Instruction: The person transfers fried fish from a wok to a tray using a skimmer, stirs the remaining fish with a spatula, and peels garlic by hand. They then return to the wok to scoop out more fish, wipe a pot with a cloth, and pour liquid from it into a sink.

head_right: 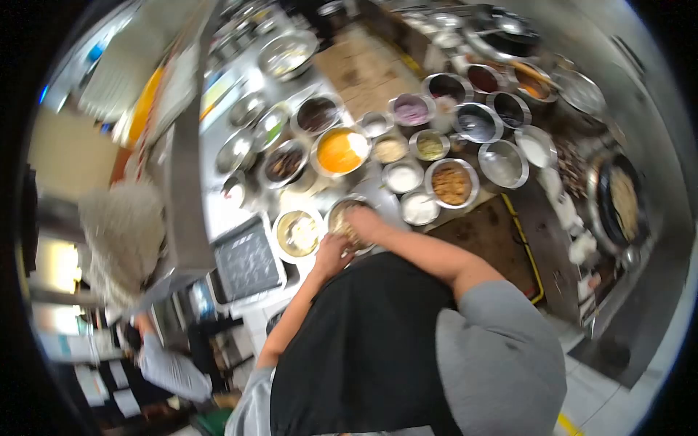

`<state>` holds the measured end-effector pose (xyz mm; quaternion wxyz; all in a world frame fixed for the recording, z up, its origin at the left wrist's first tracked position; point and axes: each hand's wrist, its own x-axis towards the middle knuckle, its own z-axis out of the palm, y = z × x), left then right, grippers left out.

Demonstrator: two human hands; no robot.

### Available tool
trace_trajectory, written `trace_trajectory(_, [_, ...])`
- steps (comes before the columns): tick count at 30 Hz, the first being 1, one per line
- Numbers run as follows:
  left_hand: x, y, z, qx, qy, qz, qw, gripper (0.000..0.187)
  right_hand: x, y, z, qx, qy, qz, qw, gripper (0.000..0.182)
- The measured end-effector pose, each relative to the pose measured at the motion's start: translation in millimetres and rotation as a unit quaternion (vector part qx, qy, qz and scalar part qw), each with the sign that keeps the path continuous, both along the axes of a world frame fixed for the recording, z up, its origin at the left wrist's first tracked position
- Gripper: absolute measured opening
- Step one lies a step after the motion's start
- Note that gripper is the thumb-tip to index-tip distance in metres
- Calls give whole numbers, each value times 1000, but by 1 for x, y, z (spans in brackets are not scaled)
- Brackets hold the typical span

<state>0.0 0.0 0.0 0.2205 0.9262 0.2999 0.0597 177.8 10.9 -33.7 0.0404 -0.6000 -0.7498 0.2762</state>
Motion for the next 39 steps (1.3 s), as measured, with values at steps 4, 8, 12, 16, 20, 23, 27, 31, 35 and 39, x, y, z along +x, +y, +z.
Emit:
trace_trajectory(4, [20, 28, 23, -34, 26, -18, 999, 19, 10, 1, 13, 103, -35, -109, 988, 26])
trace_trajectory(8, [49, 7, 25, -26, 28, -21, 999, 19, 37, -24, 19, 109, -23, -127, 986, 30])
trace_trajectory(12, [40, 17, 22, -67, 61, 13, 996, 21, 31, -9, 12, 101, 36, -114, 988, 26])
trace_trajectory(16, [37, 23, 21, -76, 59, 15, 995, 24, 30, -4, 21, 62, 32, -96, 993, 27])
trace_trajectory(20, [42, 22, 28, -64, 55, 5, 996, 26, 30, -28, 48, 175, -38, -93, 979, 30])
trace_trajectory(23, [44, 25, 31, -61, 55, 8, 997, 27, 25, -29, 27, 208, -52, -89, 973, 35])
trace_trajectory(27, [55, 23, 44, -80, 70, 32, 994, 27, 20, -18, 8, 85, -23, -109, 990, 35])
trace_trajectory(31, [60, 27, 31, -85, 69, 57, 992, 24, 29, -18, 25, 31, 64, -60, 996, 32])
trace_trajectory(35, [73, 26, 16, -33, 55, 76, 995, 28, 50, -28, 55, 193, 150, -15, 970, 28])
trace_trajectory(39, [88, 31, 3, -62, 60, -44, 995, 36, 67, -37, 53, 149, 252, -51, 955, 27])
